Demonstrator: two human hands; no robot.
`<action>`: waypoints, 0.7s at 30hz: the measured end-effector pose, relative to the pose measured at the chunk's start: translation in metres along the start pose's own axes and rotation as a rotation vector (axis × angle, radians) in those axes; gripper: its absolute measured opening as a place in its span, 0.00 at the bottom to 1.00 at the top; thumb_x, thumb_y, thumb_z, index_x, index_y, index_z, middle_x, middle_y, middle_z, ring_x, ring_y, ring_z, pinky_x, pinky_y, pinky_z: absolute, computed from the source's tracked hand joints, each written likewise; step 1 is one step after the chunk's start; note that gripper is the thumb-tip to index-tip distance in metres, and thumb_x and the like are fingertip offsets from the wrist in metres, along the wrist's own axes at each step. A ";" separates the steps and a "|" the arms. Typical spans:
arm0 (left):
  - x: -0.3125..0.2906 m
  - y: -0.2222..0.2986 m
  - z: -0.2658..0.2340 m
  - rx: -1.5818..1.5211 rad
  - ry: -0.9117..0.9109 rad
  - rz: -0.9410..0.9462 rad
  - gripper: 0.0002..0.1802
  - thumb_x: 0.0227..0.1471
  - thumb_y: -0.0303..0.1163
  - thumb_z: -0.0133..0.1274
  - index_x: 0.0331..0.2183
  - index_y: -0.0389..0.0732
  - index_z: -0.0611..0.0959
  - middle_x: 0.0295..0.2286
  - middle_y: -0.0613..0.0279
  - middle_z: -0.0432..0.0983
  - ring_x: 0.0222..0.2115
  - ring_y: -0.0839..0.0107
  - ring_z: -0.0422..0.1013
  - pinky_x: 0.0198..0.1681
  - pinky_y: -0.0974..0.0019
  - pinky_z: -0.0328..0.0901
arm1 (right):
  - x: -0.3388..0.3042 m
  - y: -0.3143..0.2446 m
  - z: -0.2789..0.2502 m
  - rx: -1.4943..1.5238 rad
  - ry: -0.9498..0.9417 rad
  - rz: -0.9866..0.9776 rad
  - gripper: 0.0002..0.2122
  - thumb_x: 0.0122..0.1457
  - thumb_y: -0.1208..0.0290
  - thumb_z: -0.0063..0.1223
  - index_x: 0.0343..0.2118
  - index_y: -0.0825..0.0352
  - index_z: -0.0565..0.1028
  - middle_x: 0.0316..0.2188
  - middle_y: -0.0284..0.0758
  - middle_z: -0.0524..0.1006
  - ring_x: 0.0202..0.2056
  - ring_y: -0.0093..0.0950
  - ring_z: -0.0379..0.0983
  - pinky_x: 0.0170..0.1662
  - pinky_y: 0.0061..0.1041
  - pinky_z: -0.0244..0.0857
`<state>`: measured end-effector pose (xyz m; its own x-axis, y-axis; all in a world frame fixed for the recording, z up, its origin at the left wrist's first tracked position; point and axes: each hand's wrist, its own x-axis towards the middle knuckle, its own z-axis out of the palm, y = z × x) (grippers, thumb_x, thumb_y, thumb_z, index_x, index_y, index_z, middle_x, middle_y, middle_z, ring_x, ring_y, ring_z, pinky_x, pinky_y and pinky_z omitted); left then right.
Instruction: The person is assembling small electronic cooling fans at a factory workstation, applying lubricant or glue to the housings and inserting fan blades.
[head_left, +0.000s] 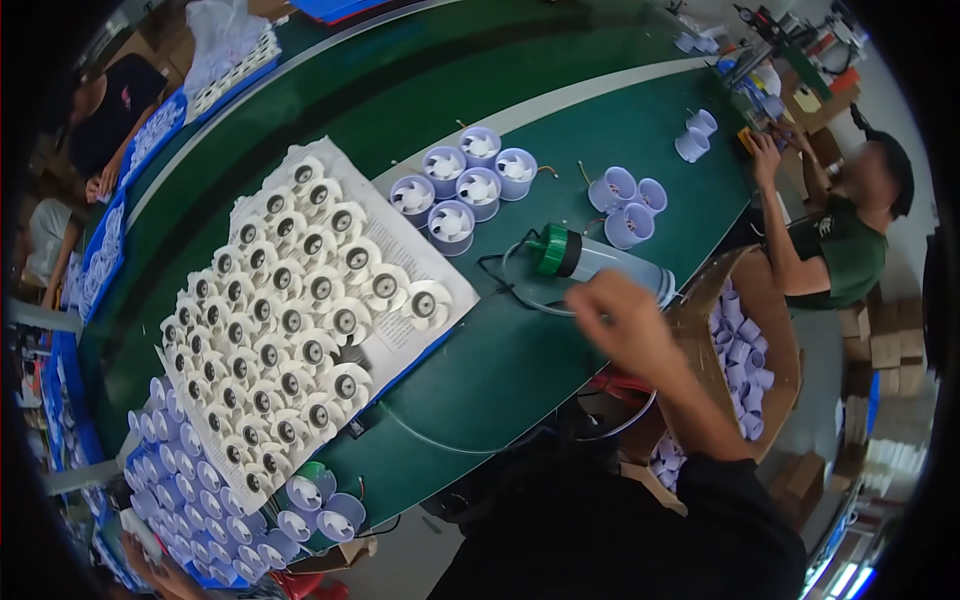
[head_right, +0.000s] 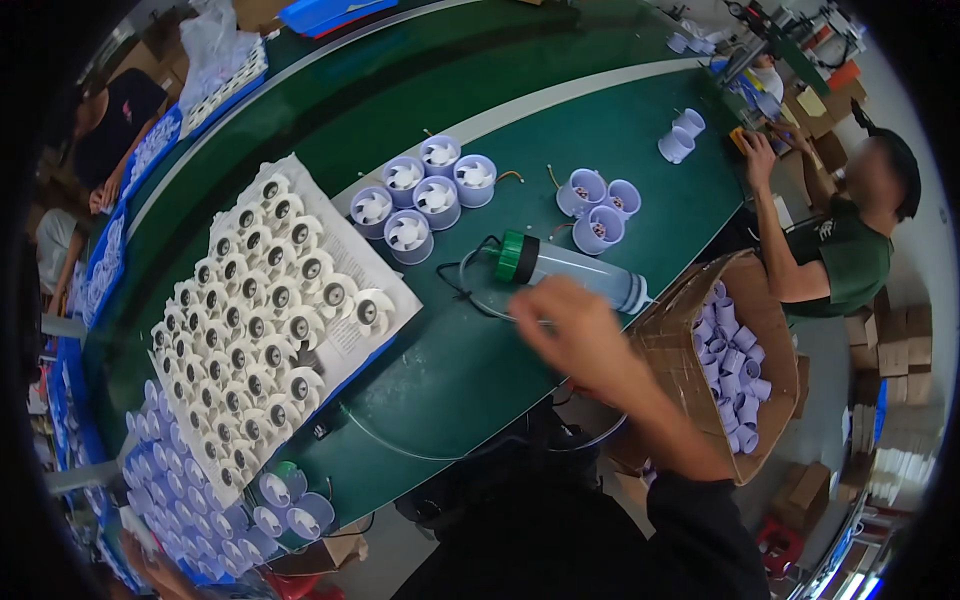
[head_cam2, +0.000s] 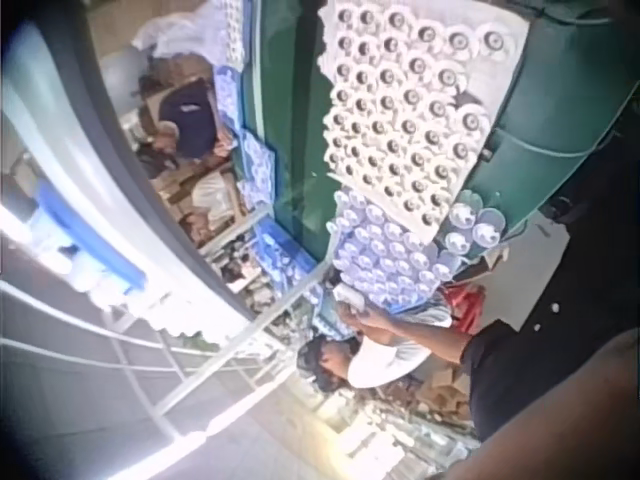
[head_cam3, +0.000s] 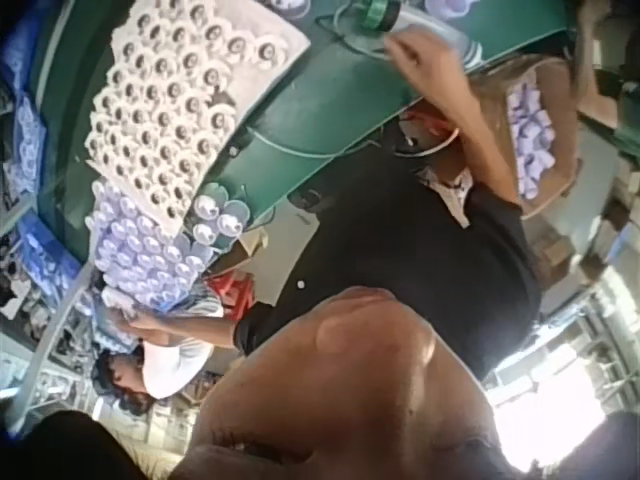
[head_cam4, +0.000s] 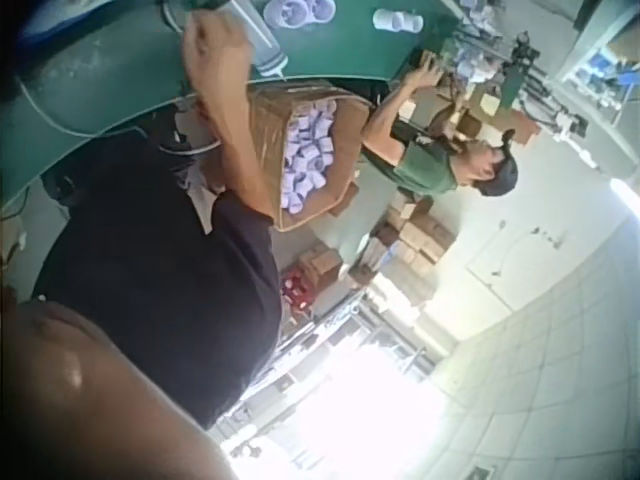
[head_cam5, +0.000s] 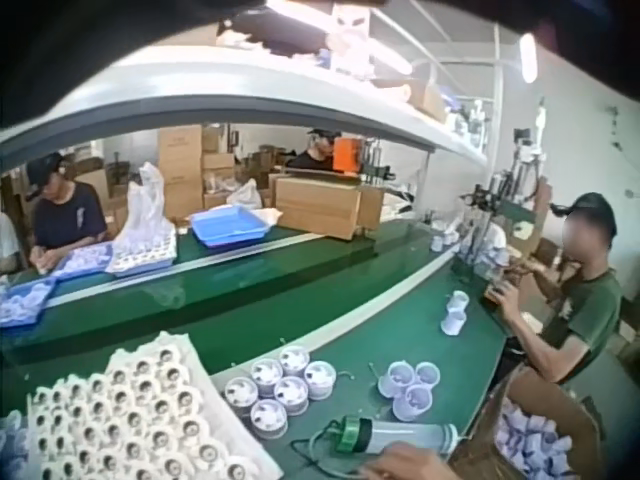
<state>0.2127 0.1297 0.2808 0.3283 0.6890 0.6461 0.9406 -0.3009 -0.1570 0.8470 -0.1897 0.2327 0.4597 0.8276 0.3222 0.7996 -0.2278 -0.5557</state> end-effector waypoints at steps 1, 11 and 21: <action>0.001 0.004 -0.005 -0.013 0.023 0.012 0.22 0.61 0.44 0.45 0.44 0.33 0.75 0.41 0.48 0.71 0.41 0.57 0.68 0.44 0.56 0.65 | 0.002 0.008 -0.015 -0.061 0.084 0.065 0.05 0.52 0.76 0.56 0.32 0.68 0.76 0.26 0.39 0.74 0.28 0.36 0.72 0.30 0.32 0.68; -0.055 0.233 -0.050 -0.740 -0.127 -0.351 0.11 0.58 0.25 0.43 0.40 0.34 0.77 0.45 0.51 0.73 0.45 0.61 0.69 0.50 0.62 0.61 | 0.045 0.136 -0.059 -0.418 -0.129 0.148 0.11 0.49 0.77 0.57 0.38 0.65 0.77 0.33 0.43 0.75 0.38 0.42 0.70 0.43 0.37 0.65; -0.120 0.420 -0.086 -1.308 -0.465 -0.272 0.20 0.48 0.29 0.58 0.45 0.39 0.76 0.44 0.51 0.72 0.48 0.54 0.67 0.53 0.56 0.61 | 0.036 0.023 -0.063 -0.095 -0.078 0.058 0.08 0.50 0.82 0.56 0.34 0.73 0.77 0.26 0.43 0.74 0.29 0.40 0.70 0.34 0.33 0.65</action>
<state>0.5610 -0.1360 0.2014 0.3919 0.8977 0.2015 0.3044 -0.3332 0.8924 0.9067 -0.1972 0.2796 0.4779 0.8481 0.2287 0.8071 -0.3211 -0.4954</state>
